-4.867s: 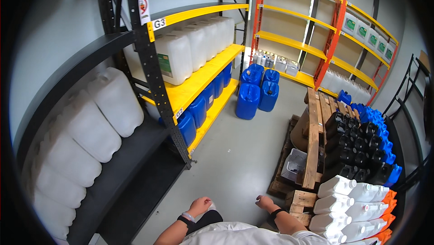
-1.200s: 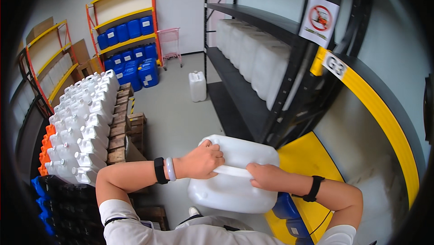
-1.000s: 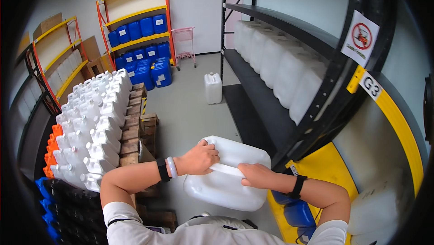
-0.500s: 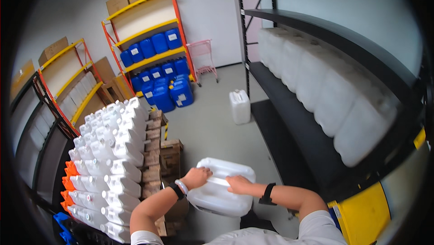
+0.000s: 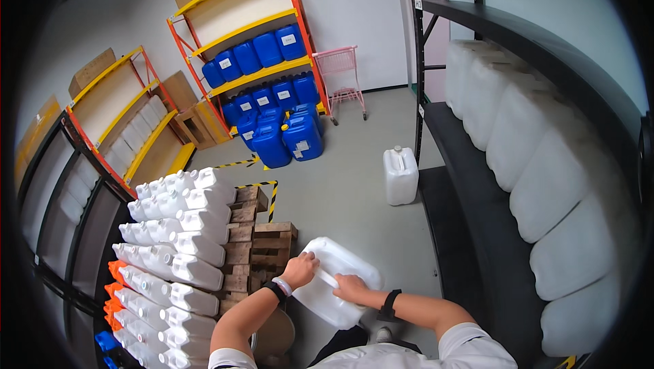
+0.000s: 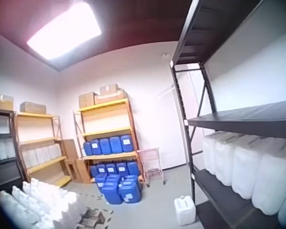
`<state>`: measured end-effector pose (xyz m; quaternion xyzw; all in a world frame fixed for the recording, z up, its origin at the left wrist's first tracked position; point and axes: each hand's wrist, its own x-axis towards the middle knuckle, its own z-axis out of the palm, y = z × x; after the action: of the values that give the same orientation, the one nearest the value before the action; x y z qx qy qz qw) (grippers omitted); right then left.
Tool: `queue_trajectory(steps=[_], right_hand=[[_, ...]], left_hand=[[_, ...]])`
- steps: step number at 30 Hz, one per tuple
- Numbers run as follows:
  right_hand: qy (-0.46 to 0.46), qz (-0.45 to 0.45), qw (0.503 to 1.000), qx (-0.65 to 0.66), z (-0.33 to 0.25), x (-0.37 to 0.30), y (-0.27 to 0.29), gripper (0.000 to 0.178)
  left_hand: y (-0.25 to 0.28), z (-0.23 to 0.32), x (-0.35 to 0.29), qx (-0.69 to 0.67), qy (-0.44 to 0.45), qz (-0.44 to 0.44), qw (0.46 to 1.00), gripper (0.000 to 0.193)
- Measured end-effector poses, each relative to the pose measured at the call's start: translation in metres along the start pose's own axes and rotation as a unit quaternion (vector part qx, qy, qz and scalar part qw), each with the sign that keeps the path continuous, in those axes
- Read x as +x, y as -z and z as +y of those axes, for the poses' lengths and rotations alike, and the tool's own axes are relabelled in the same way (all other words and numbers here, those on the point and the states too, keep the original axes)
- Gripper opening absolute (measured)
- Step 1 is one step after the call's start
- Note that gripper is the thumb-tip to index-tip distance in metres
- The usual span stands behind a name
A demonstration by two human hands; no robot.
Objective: The person repeatedly picks up blue and white plastic jerrycans from metal shelving units and places them on the floor. They handle the containers one at a time, moving them from different shelf levels to a designated area on the ground.
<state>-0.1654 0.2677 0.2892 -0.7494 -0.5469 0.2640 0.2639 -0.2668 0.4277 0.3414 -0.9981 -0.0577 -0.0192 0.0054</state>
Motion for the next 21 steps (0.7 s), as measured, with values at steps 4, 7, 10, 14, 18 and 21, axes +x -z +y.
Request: queue_trajectory(steps=[4,7,10,14,18,21], right_hand=[[-0.046,0.041,0.998,0.012,0.05,0.081,0.024,0.028],[-0.087,0.043,0.995,0.015,0.076,0.143,0.037,0.03],[-0.102,0.044,0.994,-0.001,0.108,0.204,0.046,0.032],[-0.122,0.09,0.988,0.026,0.154,0.281,0.079,0.03],[-0.161,0.098,0.981,0.055,0.184,0.345,0.109,0.027],[-0.184,0.116,0.973,0.072,0.219,0.398,0.123,0.024]], left_hand=[[-0.022,-0.027,0.065,-0.234,0.134,0.087,0.959,0.044],[-0.084,-0.052,0.097,-0.428,0.222,0.133,0.866,0.063],[-0.108,-0.065,0.146,-0.684,0.324,-0.01,0.654,0.054],[-0.116,-0.098,0.227,-0.783,0.342,-0.044,0.518,0.046],[-0.123,-0.144,0.299,-0.755,0.361,-0.061,0.544,0.036],[-0.141,-0.183,0.36,-0.746,0.355,-0.076,0.558,0.036]])
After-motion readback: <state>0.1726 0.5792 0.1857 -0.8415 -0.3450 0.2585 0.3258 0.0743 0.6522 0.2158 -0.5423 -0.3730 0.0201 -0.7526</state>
